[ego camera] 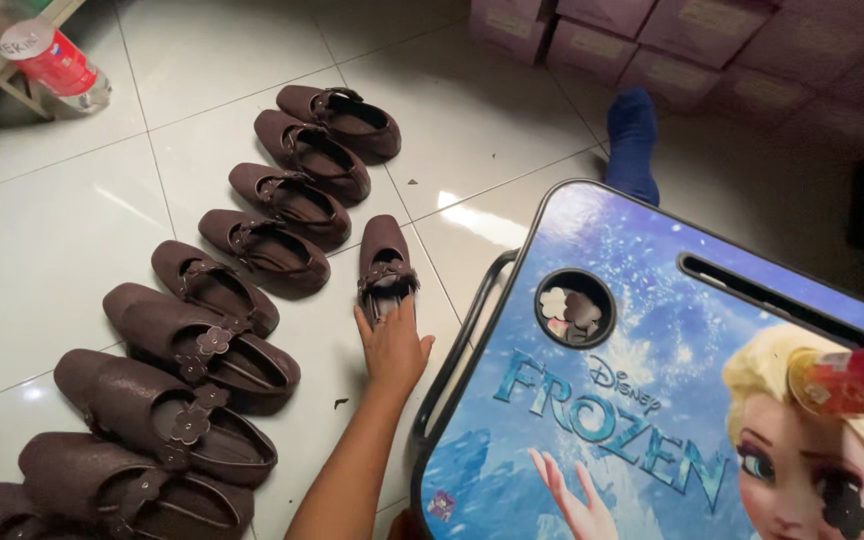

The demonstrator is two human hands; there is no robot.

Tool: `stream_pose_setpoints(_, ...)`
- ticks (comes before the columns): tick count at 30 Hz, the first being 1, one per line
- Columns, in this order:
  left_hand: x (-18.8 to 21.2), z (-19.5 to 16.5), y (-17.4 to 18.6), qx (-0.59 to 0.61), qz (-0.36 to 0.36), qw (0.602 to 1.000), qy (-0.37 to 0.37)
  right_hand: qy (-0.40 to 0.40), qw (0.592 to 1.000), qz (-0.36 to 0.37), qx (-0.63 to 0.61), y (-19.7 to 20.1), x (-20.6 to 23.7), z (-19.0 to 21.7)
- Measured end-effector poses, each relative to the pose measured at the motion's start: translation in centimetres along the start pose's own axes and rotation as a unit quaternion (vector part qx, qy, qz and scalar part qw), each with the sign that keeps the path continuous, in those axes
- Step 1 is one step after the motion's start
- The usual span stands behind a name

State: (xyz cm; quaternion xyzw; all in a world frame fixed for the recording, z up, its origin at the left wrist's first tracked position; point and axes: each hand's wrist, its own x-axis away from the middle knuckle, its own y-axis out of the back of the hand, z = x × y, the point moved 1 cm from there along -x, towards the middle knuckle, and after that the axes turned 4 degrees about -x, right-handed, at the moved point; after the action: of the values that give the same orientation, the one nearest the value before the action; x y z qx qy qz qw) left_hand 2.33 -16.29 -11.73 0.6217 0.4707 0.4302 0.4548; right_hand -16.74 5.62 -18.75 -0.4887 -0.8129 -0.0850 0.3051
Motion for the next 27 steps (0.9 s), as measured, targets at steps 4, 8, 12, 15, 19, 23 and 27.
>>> stream_pose_setpoints(4,-0.5,0.3,-0.8,-0.033,0.006,0.999,0.014,0.046,0.998,-0.029,-0.026,0.0,0.0,0.5)
stream_pose_setpoints(8,-0.8,1.3,-1.8,0.035,-0.025,0.999,-0.003,0.057,0.998,-0.022,-0.010,-0.3,0.1,1.9)
stream_pose_setpoints(12,-0.9,2.5,-2.4,0.077,-0.050,0.996,0.015,0.053,0.998,-0.010,0.015,-1.4,0.2,3.1)
stream_pose_setpoints(15,0.0,3.3,-2.8,0.104,-0.085,0.991,0.026,0.057,0.998,-0.007,0.037,-2.5,0.3,3.9)
stream_pose_setpoints(19,2.9,4.1,-3.7,0.104,-0.102,0.989,0.034,-0.003,0.990,0.038,0.136,-4.2,0.4,4.6)
stream_pose_setpoints(23,6.7,5.5,-3.7,0.119,-0.143,0.982,0.041,0.011,0.988,0.062,0.144,-5.3,0.5,5.3)
stream_pose_setpoints(27,9.2,9.7,-2.3,-0.087,-0.206,0.954,0.201,-0.026,0.984,0.090,0.150,-5.8,0.5,5.4)
